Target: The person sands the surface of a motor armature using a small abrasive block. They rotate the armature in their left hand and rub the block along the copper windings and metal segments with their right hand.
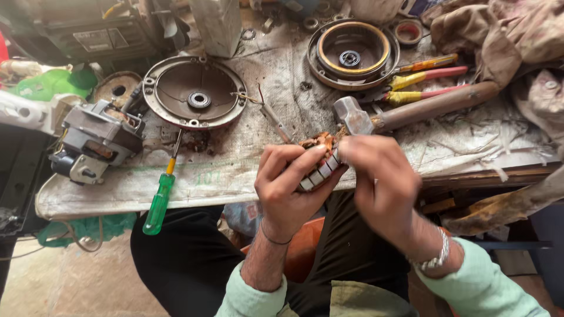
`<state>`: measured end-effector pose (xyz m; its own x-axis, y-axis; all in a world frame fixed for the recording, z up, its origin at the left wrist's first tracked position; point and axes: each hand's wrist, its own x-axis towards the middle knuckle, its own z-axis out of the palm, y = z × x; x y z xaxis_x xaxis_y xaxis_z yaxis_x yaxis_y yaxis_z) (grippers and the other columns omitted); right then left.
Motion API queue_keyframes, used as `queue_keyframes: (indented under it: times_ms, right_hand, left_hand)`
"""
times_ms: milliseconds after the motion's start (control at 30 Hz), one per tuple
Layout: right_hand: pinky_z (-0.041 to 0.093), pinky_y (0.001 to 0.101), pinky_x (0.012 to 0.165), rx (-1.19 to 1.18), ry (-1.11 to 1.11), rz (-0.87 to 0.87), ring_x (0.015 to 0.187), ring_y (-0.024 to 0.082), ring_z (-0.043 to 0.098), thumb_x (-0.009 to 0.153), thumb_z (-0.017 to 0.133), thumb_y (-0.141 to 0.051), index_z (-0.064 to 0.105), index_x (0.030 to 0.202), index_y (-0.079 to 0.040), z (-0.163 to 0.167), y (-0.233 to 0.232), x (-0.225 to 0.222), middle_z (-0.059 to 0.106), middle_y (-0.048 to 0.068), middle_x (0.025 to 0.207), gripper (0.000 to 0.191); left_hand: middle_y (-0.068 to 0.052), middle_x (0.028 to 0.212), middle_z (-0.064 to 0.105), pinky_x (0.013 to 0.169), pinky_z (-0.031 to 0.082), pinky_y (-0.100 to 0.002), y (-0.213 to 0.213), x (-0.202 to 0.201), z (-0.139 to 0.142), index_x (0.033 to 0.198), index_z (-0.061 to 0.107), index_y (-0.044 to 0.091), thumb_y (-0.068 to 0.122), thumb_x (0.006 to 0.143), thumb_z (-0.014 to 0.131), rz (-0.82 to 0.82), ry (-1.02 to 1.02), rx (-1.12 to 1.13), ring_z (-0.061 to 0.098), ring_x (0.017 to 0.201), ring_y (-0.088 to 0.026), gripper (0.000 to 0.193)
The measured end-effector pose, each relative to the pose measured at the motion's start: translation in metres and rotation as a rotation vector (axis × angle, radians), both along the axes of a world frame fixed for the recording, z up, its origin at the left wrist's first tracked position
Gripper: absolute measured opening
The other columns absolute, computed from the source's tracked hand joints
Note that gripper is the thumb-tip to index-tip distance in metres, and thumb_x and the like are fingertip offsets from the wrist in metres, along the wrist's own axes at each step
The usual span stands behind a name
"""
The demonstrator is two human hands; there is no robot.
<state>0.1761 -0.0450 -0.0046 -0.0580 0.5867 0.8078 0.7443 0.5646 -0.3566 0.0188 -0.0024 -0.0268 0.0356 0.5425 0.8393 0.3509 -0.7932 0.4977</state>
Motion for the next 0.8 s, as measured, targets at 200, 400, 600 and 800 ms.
queue_keyframes:
  times_ms: [200, 400, 600, 800]
  right_hand:
    - [0.059, 0.0401, 0.094, 0.04, -0.012, 0.109, 0.104, 0.032, 0.072, 0.085, 0.059, 0.02, 0.069, 0.11, 0.0, 0.001, -0.004, 0.002, 0.071, 0.017, 0.109, 0.033]
    - [0.059, 0.0417, 0.094, 0.079, -0.064, 0.063, 0.104, 0.032, 0.071, 0.083, 0.063, 0.016, 0.07, 0.11, 0.0, 0.011, -0.003, -0.005, 0.071, 0.016, 0.107, 0.032]
    - [0.059, 0.043, 0.097, 0.045, -0.075, 0.035, 0.107, 0.035, 0.071, 0.084, 0.058, 0.019, 0.069, 0.114, 0.0, 0.0, -0.005, 0.002, 0.07, 0.017, 0.111, 0.037]
    - [0.059, 0.0423, 0.097, -0.004, -0.048, -0.042, 0.109, 0.036, 0.07, 0.087, 0.062, 0.018, 0.07, 0.116, 0.0, 0.016, -0.005, -0.007, 0.07, 0.018, 0.114, 0.035]
  left_hand:
    - [-0.004, 0.104, 0.067, 0.084, 0.056, -0.035, -0.001, 0.002, -0.001, 0.113, 0.074, 0.009, 0.01, 0.074, 0.093, -0.009, -0.001, -0.021, 0.065, 0.096, -0.023, 0.044]
    - [-0.003, 0.1, 0.065, 0.084, 0.055, -0.035, -0.001, 0.003, -0.002, 0.111, 0.074, 0.01, 0.009, 0.068, 0.091, -0.014, -0.001, -0.011, 0.064, 0.094, -0.023, 0.046]
    - [-0.004, 0.098, 0.064, 0.081, 0.055, -0.035, 0.0, 0.004, -0.003, 0.11, 0.075, 0.01, 0.01, 0.064, 0.091, -0.003, 0.022, -0.009, 0.063, 0.09, -0.024, 0.049]
    - [-0.003, 0.099, 0.065, 0.082, 0.055, -0.035, -0.001, 0.005, -0.003, 0.112, 0.074, 0.01, 0.01, 0.072, 0.094, -0.014, 0.036, 0.019, 0.063, 0.092, -0.023, 0.045]
